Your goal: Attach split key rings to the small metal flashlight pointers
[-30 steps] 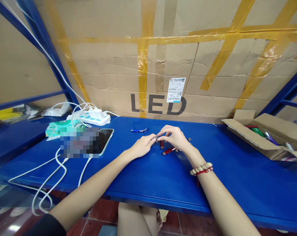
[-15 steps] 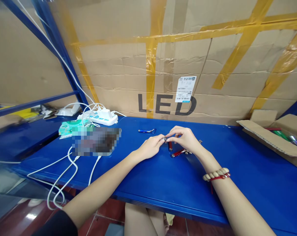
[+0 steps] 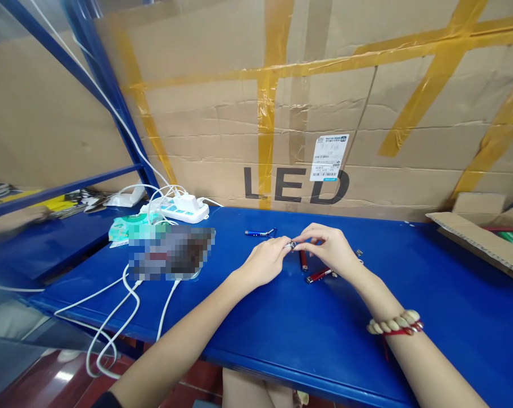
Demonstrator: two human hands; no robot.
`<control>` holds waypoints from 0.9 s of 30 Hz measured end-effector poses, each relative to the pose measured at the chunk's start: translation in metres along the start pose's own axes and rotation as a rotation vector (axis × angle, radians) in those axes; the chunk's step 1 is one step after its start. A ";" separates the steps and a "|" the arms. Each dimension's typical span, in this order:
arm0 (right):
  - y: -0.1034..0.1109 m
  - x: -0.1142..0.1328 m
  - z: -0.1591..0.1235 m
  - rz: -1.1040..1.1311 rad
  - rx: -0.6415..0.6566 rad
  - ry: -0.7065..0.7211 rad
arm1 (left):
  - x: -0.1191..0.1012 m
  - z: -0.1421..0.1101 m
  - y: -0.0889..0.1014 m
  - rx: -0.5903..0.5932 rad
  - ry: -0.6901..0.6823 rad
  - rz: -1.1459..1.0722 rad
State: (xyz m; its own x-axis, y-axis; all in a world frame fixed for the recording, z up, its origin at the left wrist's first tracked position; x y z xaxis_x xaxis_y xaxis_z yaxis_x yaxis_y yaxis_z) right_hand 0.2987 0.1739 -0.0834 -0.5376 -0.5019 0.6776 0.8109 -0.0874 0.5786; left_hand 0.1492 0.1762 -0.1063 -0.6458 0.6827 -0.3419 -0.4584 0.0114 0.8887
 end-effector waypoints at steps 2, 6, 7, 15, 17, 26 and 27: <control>-0.001 -0.001 0.000 0.002 -0.009 0.016 | -0.001 0.000 0.003 0.020 0.018 0.006; -0.004 -0.001 0.000 0.014 -0.043 0.038 | -0.003 -0.001 0.009 0.047 0.055 0.066; -0.004 0.000 0.001 0.011 -0.055 0.051 | -0.004 -0.001 0.011 0.044 0.056 0.080; 0.005 0.017 -0.004 -0.263 -0.124 0.295 | -0.012 -0.001 0.026 0.062 0.040 0.082; 0.006 0.018 -0.006 -0.335 -0.128 0.323 | -0.012 -0.002 0.029 0.068 0.025 0.084; -0.002 0.020 -0.010 -0.483 -0.150 0.336 | -0.009 -0.003 0.035 0.095 0.029 0.108; -0.002 0.020 -0.010 -0.485 -0.152 0.344 | -0.009 -0.003 0.035 0.100 0.030 0.105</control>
State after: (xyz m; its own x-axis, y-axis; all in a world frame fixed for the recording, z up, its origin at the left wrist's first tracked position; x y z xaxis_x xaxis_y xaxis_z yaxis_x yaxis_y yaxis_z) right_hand 0.2890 0.1552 -0.0753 -0.7689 -0.6208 0.1531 0.5300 -0.4849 0.6957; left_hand 0.1368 0.1686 -0.0730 -0.7060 0.6615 -0.2530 -0.3248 0.0150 0.9456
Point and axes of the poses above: each hand's wrist, its own z-axis towards the middle knuckle, its own y-axis out of the back of the hand, x = y × z, the point moved 3 cm from there along z, towards the middle knuckle, and after that the axes turned 1 degree about z, right-handed, at the moved point
